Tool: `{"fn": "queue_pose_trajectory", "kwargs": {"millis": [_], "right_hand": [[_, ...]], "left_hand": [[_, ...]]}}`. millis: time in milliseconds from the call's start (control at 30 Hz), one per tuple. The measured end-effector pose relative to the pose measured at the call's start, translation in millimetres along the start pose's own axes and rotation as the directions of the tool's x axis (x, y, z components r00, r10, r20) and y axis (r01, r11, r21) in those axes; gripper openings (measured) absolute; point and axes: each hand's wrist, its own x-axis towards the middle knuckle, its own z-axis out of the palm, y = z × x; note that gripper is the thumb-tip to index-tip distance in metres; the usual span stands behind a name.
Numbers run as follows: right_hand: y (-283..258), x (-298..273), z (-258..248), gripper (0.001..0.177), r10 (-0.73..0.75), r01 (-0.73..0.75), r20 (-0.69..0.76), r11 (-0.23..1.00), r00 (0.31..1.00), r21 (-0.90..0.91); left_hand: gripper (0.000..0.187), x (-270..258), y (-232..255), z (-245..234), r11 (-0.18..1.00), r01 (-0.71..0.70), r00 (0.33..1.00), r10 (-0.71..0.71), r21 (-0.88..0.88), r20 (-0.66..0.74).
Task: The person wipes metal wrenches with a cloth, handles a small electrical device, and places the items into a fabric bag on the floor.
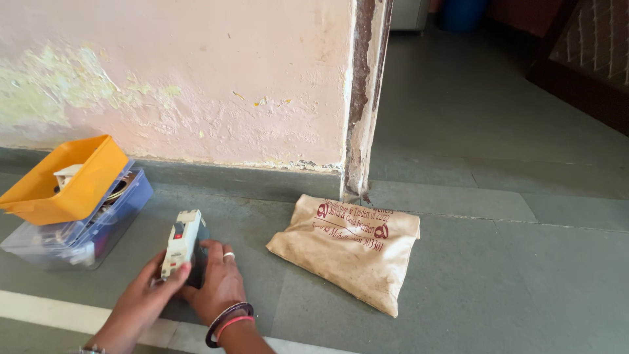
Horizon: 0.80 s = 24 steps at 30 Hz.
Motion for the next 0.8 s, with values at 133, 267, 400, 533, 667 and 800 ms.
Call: {"fn": "queue_pose_trajectory", "kwargs": {"millis": [133,267,400,533,667,800], "right_hand": [[13,9,18,0.073,0.099,-0.104,0.044,0.987,0.994,0.12],[19,17,21,0.072,-0.007,0.002,0.08,0.998,0.997,0.065],[-2,24,31,0.066,-0.137,0.126,-0.044,0.972,0.99,-0.199],[-17,40,46,0.073,0.014,0.027,0.112,0.934,0.994,-0.356],[-14,51,48,0.072,-0.069,0.121,0.125,0.876,0.99,-0.467],[-22,76,54,0.065,-0.109,0.166,0.139,0.84,0.984,-0.516]], "left_hand": [[0.063,-11,-50,-7,0.95,-0.181,0.966,0.219,0.254,-0.133],[0.046,3,-71,-13,0.76,-0.215,0.871,0.433,0.614,-0.232],[0.053,26,-73,-16,0.632,-0.228,0.772,0.581,0.741,-0.258],[0.07,29,-64,-6,0.591,-0.072,0.776,0.539,0.803,-0.327],[0.088,18,-43,8,0.555,0.158,0.816,0.392,0.816,-0.425],[0.089,12,-33,17,0.561,0.168,0.755,0.455,0.81,-0.472]]}}
